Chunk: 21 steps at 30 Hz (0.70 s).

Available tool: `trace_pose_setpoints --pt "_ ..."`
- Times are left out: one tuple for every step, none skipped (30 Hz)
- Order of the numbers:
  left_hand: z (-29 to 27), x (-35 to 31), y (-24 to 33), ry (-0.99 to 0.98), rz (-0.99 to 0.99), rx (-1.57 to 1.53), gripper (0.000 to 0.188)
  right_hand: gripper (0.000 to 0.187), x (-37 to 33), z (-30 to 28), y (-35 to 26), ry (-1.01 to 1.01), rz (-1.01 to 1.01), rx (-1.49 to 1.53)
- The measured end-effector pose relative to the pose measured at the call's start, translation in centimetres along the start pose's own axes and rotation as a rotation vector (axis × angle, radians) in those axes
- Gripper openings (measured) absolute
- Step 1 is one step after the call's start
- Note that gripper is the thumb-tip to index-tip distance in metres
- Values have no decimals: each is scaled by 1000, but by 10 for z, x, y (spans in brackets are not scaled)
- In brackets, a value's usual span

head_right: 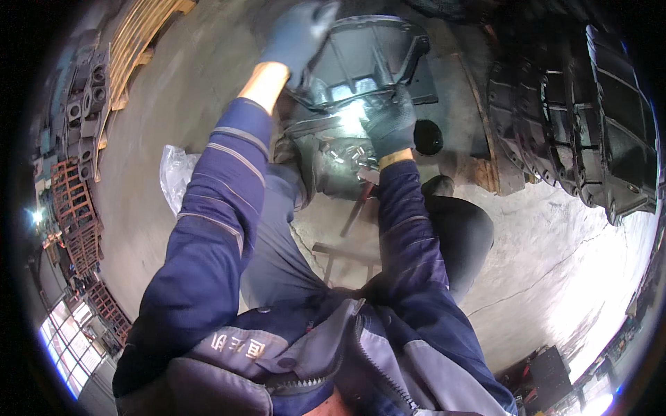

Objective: The person sits on the floor and assembles a large metal mechanical housing. They insert small metal components into the housing and use a hammer to tap them into place. The person repeats this process for several components before moving the assembled part aside.

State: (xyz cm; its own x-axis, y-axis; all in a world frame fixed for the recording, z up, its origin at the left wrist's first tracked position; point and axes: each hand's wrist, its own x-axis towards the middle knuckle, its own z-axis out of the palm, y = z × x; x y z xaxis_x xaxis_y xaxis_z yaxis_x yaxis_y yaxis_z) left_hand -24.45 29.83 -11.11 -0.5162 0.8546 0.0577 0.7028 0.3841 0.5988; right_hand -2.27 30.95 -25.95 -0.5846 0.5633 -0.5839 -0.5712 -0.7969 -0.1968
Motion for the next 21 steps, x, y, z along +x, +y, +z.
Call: trace_pose_setpoints --pt "-6 -2 -22 -114 -140 -42 73 62 0 -4 0 18 1 -18" --pt "-4 -13 -43 -53 -182 -122 72 62 1 -6 1 25 68 -6" --pt "-1 -25 -62 -28 -287 -198 71 63 2 -8 1 78 54 -58" --pt "-2 -19 -75 -179 -360 -96 67 57 3 -9 2 -10 64 -49" --pt "3 -18 -82 -131 -335 -53 66 52 3 -9 3 -32 25 -57" --pt "6 -15 -84 -116 -368 0 65 47 3 -7 3 -7 36 -36" --pt "12 -9 -79 -106 -379 38 65 49 3 -6 3 -51 -33 -54" --pt "15 -4 -71 -76 -315 108 64 51 1 -3 3 -52 -38 -40" --pt "17 1 -60 -49 -216 175 63 53 -1 0 2 -76 -66 -49" --pt "15 4 -49 -5 -107 253 64 57 -3 3 1 -38 -51 -6" --pt "13 6 -39 -37 -142 239 64 61 -5 5 0 -93 -66 2" --pt "13 10 -30 -47 -161 230 64 60 -7 8 -1 -46 -51 12" --pt "11 12 -25 -8 -134 220 64 59 -8 9 -1 -88 -20 53" --pt "8 10 -25 10 -81 238 63 59 -8 11 0 -61 1 17" --pt "6 8 -29 -37 -116 272 62 59 -8 11 1 -8 37 5" --pt "3 4 -38 -27 -88 302 61 58 -6 11 2 61 104 51" --pt "0 5 -48 -19 -64 332 60 64 -6 11 5 -34 60 15" --pt "0 -7 -61 91 -49 330 46 63 -4 11 7 -7 113 32" --pt "0 -8 -73 120 -110 292 45 62 -3 11 10 7 125 8" --pt "1 -11 -84 146 -171 252 44 61 -2 10 12 -23 136 7" --pt "3 -13 -93 140 -270 204 43 60 -1 10 14 -41 113 -32"
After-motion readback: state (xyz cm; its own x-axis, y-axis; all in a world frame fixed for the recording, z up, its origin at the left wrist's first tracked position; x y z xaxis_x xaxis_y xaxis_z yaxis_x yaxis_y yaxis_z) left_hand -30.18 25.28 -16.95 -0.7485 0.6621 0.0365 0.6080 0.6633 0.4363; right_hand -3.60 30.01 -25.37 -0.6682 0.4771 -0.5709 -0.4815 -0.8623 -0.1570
